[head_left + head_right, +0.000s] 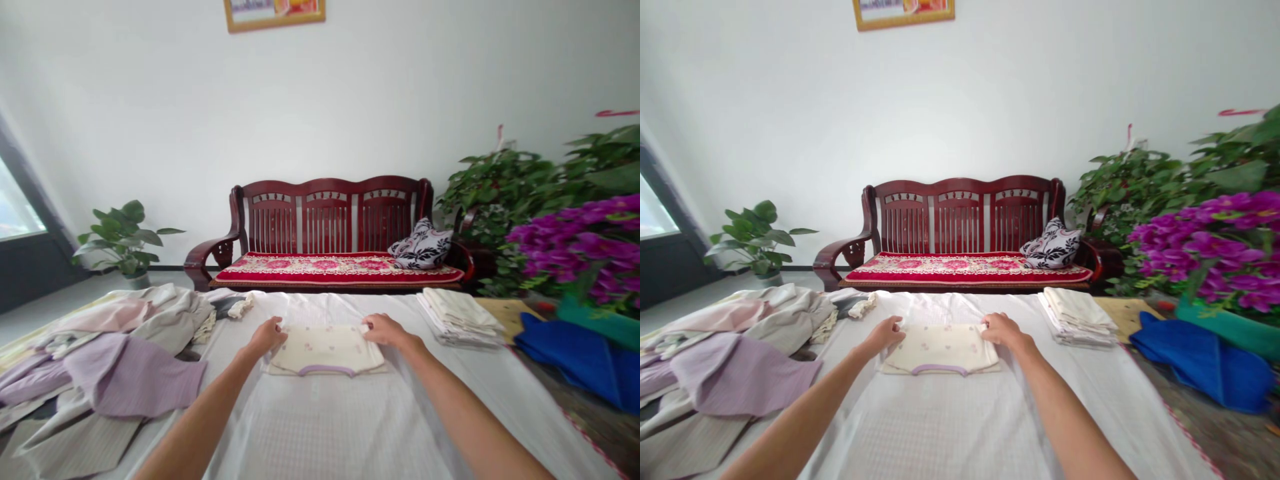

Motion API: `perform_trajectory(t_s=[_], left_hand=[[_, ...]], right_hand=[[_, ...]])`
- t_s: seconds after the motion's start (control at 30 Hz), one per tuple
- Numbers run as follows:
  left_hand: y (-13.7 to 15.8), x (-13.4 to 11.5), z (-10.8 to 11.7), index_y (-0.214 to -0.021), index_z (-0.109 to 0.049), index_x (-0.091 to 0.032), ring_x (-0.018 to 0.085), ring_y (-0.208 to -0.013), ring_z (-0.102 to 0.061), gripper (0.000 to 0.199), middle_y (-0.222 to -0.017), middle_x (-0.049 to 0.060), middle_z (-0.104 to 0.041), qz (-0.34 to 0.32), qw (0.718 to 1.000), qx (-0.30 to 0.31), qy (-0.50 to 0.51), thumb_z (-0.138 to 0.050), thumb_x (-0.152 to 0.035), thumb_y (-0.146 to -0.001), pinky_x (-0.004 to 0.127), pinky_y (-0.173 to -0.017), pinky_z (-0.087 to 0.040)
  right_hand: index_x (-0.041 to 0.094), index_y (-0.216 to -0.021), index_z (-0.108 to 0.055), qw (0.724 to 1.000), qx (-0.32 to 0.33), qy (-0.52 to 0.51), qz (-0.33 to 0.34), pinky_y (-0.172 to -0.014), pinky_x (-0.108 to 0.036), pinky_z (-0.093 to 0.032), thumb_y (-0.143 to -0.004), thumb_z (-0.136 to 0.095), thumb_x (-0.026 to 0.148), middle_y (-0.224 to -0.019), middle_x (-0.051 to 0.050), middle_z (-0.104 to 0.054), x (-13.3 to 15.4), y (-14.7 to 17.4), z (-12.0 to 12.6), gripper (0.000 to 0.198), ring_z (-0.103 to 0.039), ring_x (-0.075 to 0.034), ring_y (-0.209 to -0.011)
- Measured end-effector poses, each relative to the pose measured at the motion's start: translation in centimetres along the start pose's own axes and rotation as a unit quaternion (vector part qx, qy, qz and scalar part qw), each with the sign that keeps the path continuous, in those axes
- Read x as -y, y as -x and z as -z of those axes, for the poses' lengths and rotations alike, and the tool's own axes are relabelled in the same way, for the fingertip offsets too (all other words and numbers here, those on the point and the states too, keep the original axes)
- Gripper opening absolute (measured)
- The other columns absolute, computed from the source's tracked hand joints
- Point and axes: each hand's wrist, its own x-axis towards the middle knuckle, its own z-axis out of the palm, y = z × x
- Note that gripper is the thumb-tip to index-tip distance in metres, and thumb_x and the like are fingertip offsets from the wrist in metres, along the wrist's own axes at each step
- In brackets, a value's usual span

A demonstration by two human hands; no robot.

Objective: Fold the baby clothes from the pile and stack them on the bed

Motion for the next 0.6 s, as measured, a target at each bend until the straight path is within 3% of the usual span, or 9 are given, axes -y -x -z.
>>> perform_trajectory(t_s=[0.13,0.2,0.3,0.4,0.5,0.6], left_hand=[[-0.5,-0.4,0.7,-0.071,-0.062,-0.017,0.017,-0.066,-0.059,0.012,-0.061,-0.003,-0.059,0.01,0.999,0.02,0.035,-0.068,-0.019,-0.062,0.024,-0.06,-0.039],[-0.4,-0.6,1.0,-0.06,-0.054,-0.018,0.015,-0.06,-0.053,0.014,-0.053,-0.005,-0.05,0.006,0.998,0.025,0.055,-0.068,-0.018,-0.06,0.023,-0.055,-0.034],[-0.1,-0.9,1.6,-0.06,-0.052,-0.018,0.012,-0.056,-0.047,0.015,-0.052,-0.007,-0.043,-0.01,0.995,0.027,0.096,-0.066,-0.019,-0.062,0.022,-0.052,-0.031],[0.0,-1.5,2.6,-0.079,-0.059,-0.016,0.01,-0.056,-0.046,0.016,-0.056,-0.009,-0.043,-0.029,0.99,0.018,0.14,-0.064,-0.022,-0.066,0.021,-0.053,-0.033],[-0.1,-2.3,4.0,-0.096,-0.061,-0.016,0.011,-0.063,-0.052,0.03,-0.065,-0.007,-0.051,-0.097,0.978,-0.016,0.186,-0.063,-0.019,-0.066,0.022,-0.06,-0.04],[0.6,-2.8,4.8,-0.082,-0.06,-0.018,0.014,-0.077,-0.058,0.017,-0.078,-0.002,-0.061,-0.207,0.961,-0.082,0.164,-0.058,-0.012,-0.067,0.027,-0.075,-0.046]], right_hand=[[0.02,-0.076,-0.073,0.997,0.045,-0.056,-0.017,-0.058,-0.023,-0.037,-0.055,-0.064,0.017,-0.07,0.001,-0.067,0.1,-0.6,0.4,0.024,-0.059,-0.016,-0.067],[0.019,-0.073,-0.07,0.995,0.049,-0.089,-0.013,-0.056,-0.023,-0.035,-0.054,-0.064,0.017,-0.067,0.001,-0.064,0.2,-0.5,0.6,0.02,-0.057,-0.015,-0.064],[0.016,-0.076,-0.066,0.989,0.044,-0.142,0.004,-0.055,-0.023,-0.035,-0.056,-0.063,0.017,-0.068,0.001,-0.063,0.1,0.0,1.2,0.02,-0.056,-0.015,-0.064],[0.016,-0.086,-0.064,0.982,0.025,-0.185,0.022,-0.057,-0.023,-0.038,-0.06,-0.059,0.015,-0.073,0.001,-0.064,0.3,0.6,2.2,0.027,-0.057,-0.015,-0.068],[0.018,-0.086,-0.061,0.974,-0.061,-0.208,0.058,-0.062,-0.023,-0.04,-0.062,-0.054,0.013,-0.078,0.001,-0.064,0.6,1.6,3.3,0.025,-0.056,-0.015,-0.071],[0.021,-0.08,-0.058,0.959,-0.202,-0.146,0.135,-0.071,-0.027,-0.043,-0.065,-0.049,0.009,-0.082,-0.001,-0.063,1.0,3.6,3.7,0.021,-0.056,-0.017,-0.079]])
